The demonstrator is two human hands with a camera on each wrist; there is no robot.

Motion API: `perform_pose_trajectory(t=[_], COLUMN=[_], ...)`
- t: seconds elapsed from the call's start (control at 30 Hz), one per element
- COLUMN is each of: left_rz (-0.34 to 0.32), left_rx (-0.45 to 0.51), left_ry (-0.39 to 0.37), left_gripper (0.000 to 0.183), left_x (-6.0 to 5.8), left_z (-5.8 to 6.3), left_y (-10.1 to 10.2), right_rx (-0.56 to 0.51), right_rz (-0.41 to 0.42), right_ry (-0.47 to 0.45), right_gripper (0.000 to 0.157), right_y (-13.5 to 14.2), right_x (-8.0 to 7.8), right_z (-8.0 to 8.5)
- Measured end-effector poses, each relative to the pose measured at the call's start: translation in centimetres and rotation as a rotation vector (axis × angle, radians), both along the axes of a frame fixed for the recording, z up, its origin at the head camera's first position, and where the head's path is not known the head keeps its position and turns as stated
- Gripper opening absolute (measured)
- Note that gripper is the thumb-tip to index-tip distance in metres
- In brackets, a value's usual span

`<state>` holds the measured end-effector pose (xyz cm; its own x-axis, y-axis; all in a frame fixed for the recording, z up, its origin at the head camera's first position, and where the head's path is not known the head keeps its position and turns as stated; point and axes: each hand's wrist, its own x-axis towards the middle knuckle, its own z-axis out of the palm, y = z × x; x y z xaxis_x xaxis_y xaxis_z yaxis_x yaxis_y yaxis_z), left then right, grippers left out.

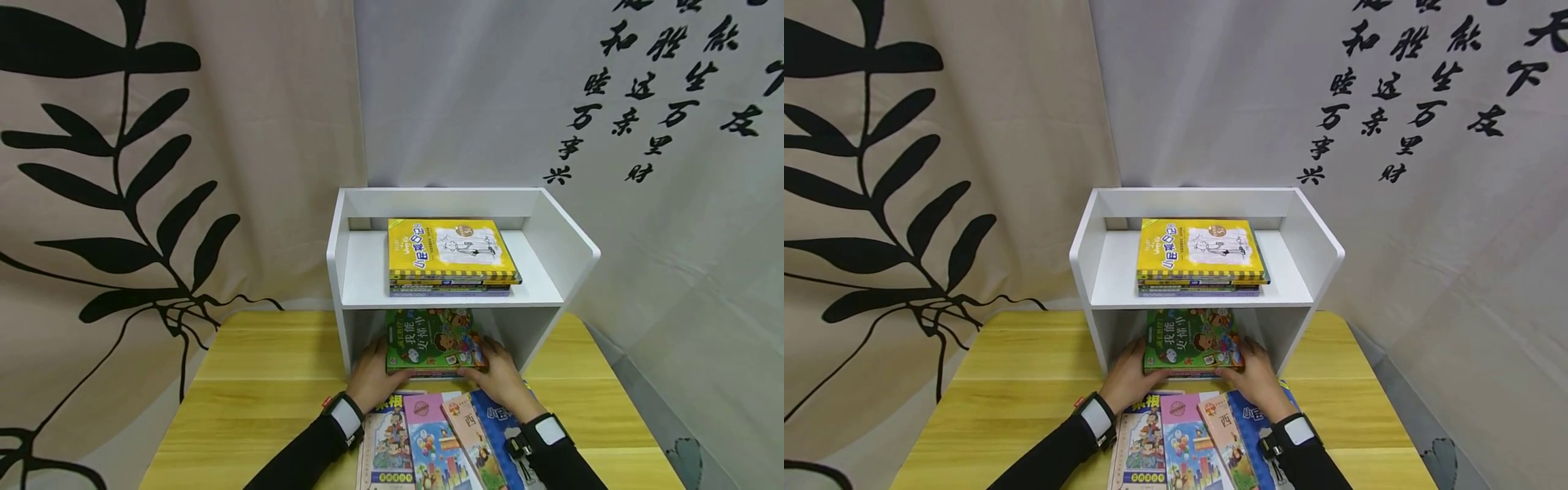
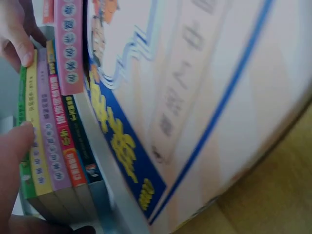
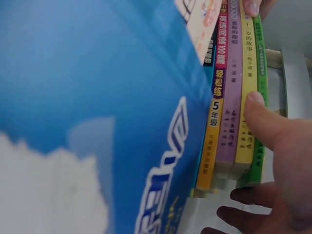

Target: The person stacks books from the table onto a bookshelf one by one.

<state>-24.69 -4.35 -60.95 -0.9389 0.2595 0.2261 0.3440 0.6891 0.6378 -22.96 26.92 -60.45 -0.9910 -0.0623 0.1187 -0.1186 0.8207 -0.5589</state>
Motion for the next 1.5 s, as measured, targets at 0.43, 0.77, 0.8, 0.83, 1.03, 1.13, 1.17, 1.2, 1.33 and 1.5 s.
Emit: perform_pose_trajectory(t=[0.43,0.77,0.8,0.83,1.03,1.13,1.17,1.2,1.33,1.5], left_rz=[0.013,-0.014,-0.017,-0.019,-0.005,0.011,0.013,0.011,0.007,-0.007], left_rx=[-0.030,-0.007,0.002,0.008,0.019,0.040,0.050,0.060,0.071,0.048], left_ry=[0.047,0.112,0.118,0.125,0.078,0.017,0.003,-0.007,-0.026,-0.018], left_gripper=[0.075,0.066,0.066,0.065,0.062,0.052,0.047,0.042,0.025,0.021], left_x=[1.6,2.8,2.9,3.1,4.0,4.5,4.7,4.8,5.3,5.9], left_z=[1.7,1.6,1.6,1.6,1.6,1.8,1.8,1.8,1.3,0.6], left_y=[-0.4,-0.8,-0.9,-1.0,-1.7,-2.2,-2.4,-2.5,-2.9,-3.3], right_rx=[-0.008,0.002,0.007,0.010,0.067,0.120,0.135,0.142,0.148,0.158], right_rz=[0.038,0.008,0.008,0.008,-0.063,-0.123,-0.138,-0.150,-0.180,-0.204], right_ry=[0.067,0.073,0.078,0.079,0.026,-0.051,-0.088,-0.130,-0.288,-0.356], right_gripper=[0.078,0.073,0.072,0.071,0.067,0.066,0.069,0.072,0.097,0.115], right_y=[0.4,2.2,2.4,2.6,4.5,5.6,5.9,6.2,6.8,6.6], right_x=[2.0,4.5,4.7,4.9,6.2,6.9,7.1,7.3,7.6,7.6], right_z=[2.0,3.3,3.5,3.7,4.2,3.8,3.6,3.4,2.4,1.6])
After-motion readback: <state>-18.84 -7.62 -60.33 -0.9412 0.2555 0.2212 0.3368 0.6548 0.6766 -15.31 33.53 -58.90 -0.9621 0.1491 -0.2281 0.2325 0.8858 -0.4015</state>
